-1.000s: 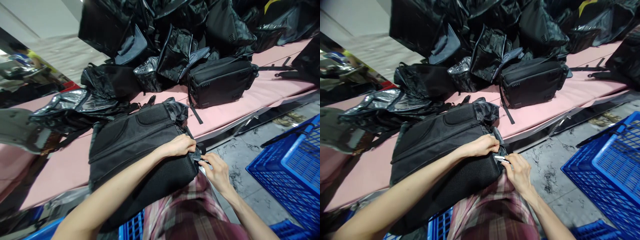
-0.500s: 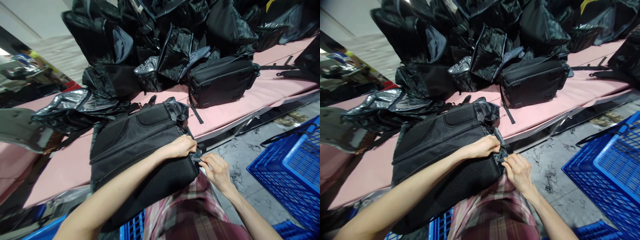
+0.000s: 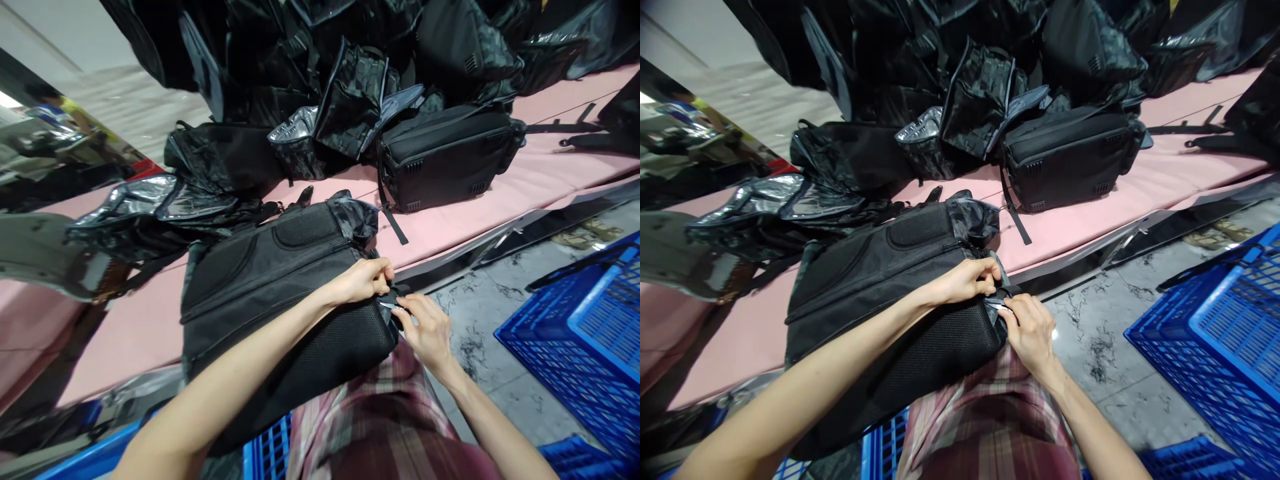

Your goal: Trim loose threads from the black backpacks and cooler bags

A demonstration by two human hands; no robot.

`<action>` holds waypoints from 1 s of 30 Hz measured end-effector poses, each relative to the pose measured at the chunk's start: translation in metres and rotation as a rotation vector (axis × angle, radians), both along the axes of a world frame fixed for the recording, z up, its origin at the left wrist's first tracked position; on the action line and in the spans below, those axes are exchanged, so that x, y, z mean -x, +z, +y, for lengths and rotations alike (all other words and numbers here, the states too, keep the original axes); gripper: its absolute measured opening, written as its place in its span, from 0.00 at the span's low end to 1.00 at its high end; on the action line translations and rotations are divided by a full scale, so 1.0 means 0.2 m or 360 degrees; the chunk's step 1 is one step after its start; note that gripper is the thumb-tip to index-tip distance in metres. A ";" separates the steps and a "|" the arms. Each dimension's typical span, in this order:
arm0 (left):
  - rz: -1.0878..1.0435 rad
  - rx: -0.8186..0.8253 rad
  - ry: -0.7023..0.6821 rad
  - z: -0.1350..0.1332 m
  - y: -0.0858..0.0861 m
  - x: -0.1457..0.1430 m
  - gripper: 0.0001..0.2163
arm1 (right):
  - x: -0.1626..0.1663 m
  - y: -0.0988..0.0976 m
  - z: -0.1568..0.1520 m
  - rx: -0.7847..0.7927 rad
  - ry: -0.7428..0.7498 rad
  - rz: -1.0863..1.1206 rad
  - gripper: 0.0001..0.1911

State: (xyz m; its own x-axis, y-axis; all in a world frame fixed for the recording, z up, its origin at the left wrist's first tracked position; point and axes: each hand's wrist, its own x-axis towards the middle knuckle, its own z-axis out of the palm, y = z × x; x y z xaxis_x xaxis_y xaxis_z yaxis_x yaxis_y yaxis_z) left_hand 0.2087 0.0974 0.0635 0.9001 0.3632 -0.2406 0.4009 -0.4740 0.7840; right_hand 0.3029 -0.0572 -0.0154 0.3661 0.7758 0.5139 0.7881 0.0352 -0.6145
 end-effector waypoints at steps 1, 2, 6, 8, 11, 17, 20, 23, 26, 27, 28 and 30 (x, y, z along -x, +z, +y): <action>-0.0010 0.0033 0.0000 0.00 0.00 0.00 0.07 | 0.00 0.00 0.00 0.0001 0.0004 -0.0004 0.08; -0.0021 0.0055 -0.0001 0.01 0.00 0.00 0.07 | 0.00 0.00 0.00 0.0005 0.0010 -0.0013 0.08; -0.0042 0.0084 0.0030 0.01 0.00 -0.01 0.06 | -0.01 0.01 0.01 0.0039 0.0053 -0.0083 0.08; -0.0043 0.0071 0.0048 0.00 0.00 -0.01 0.06 | -0.01 0.01 0.01 0.0050 0.0059 -0.0108 0.08; -0.0051 0.0059 0.0054 0.00 -0.01 -0.01 0.06 | -0.02 0.01 0.00 0.0075 0.0059 -0.0117 0.08; -0.0066 0.0033 0.0045 0.00 -0.02 -0.02 0.06 | 0.00 0.04 0.02 0.0102 0.0087 -0.0069 0.08; -0.0086 0.0084 0.0096 0.00 -0.02 -0.02 0.06 | -0.03 0.03 0.01 0.0094 0.0097 0.0195 0.08; -0.0169 0.0110 0.0056 0.02 -0.02 0.00 0.16 | -0.12 -0.01 -0.03 0.0037 -0.0075 0.0726 0.08; -0.0257 -0.0159 0.0002 0.03 -0.01 0.01 0.23 | -0.20 -0.05 -0.08 0.0047 -0.0332 0.1056 0.15; -0.0276 -0.0260 0.0020 0.03 -0.01 0.01 0.22 | -0.21 -0.06 -0.08 0.0084 -0.0348 0.1082 0.18; -0.0296 -0.0339 0.0053 0.02 0.00 0.02 0.19 | -0.20 -0.07 -0.08 0.0127 -0.0321 0.1078 0.20; -0.0354 -0.0449 0.0121 -0.01 0.02 0.06 0.16 | -0.18 -0.07 -0.06 0.0207 -0.0209 0.1016 0.19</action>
State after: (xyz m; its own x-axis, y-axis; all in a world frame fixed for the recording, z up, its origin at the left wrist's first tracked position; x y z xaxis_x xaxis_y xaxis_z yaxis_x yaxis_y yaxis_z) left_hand 0.1976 0.0949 0.0677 0.8871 0.4552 0.0768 0.2778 -0.6592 0.6987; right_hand 0.3385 -0.0698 -0.0287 0.6631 0.7453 0.0701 0.2609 -0.1423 -0.9548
